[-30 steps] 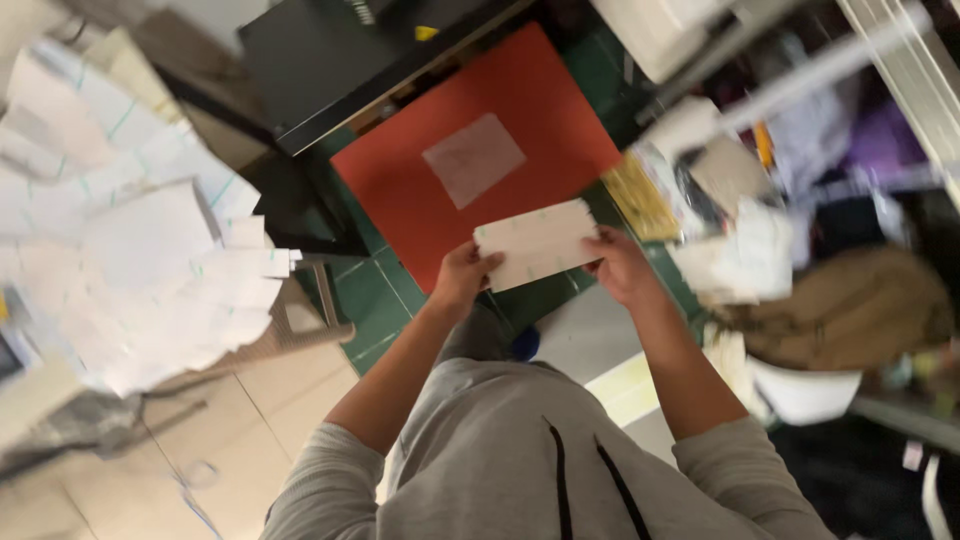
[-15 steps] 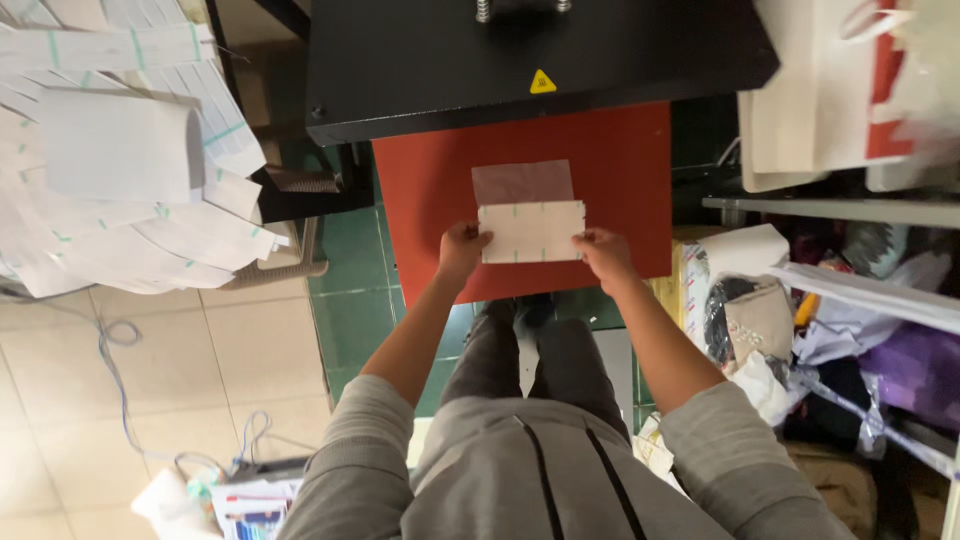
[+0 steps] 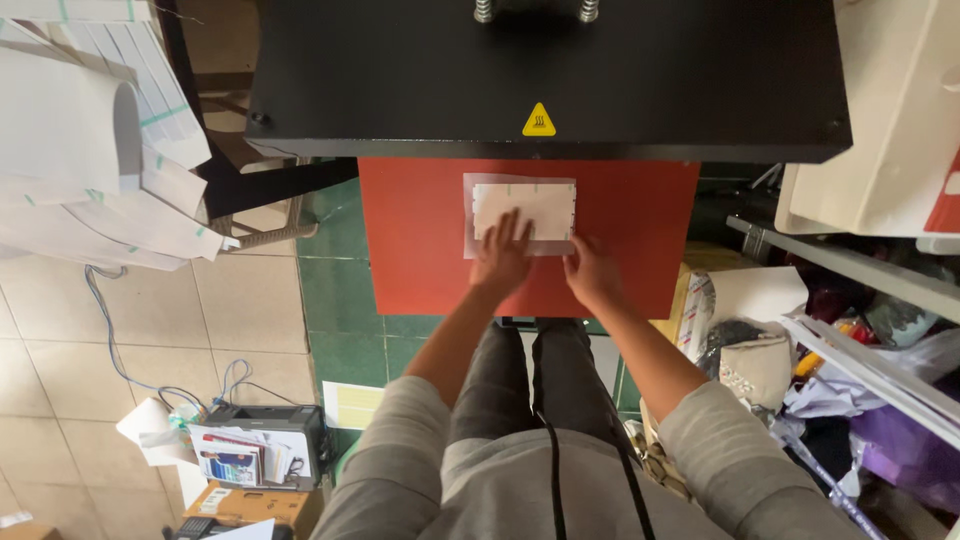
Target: The person picks up white paper sheets from a cluttered work table, places one sheet on the heat press platen, lowers the press handle, then lifts the handle and removes the pressed sheet, stacking it with the other sheets.
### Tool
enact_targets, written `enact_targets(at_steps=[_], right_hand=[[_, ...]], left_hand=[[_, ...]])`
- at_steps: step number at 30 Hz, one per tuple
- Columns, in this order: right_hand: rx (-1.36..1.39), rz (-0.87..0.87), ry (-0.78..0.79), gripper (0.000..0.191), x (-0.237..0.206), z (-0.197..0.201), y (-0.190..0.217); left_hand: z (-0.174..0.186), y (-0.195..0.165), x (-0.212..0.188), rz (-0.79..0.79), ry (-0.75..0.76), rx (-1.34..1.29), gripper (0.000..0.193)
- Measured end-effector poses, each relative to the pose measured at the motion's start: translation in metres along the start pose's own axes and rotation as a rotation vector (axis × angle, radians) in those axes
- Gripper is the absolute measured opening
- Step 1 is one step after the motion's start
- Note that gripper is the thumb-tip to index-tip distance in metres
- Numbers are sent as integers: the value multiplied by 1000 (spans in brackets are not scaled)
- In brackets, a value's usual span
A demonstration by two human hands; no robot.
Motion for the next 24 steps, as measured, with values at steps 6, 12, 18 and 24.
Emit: enact_targets(at_steps=[6,12,18,24], right_hand=[[-190,152,76,44,-16,-23,-5],[-157,153,85,44,-16,-21,-11],[-116,152,106,42,-11,-16,-4],[-83,161,84,44,-12,-12,-6]], left_hand=[[-29,-16,2,-17,19,-10,83],[-35,-8,-1,-44,15,41,82],[-29,-14,1,-38,19,45,83],[-35,-22,-12,-81,-80,-21,73]])
Point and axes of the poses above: each hand's wrist, its own x-axis towards the middle knuckle, its own z-axis out of the back of the hand, y = z × x, the point moved 8 cm from there along x, towards the middle knuckle, and after that the axes turned 7 degrees about y, right-handed, at the moved point
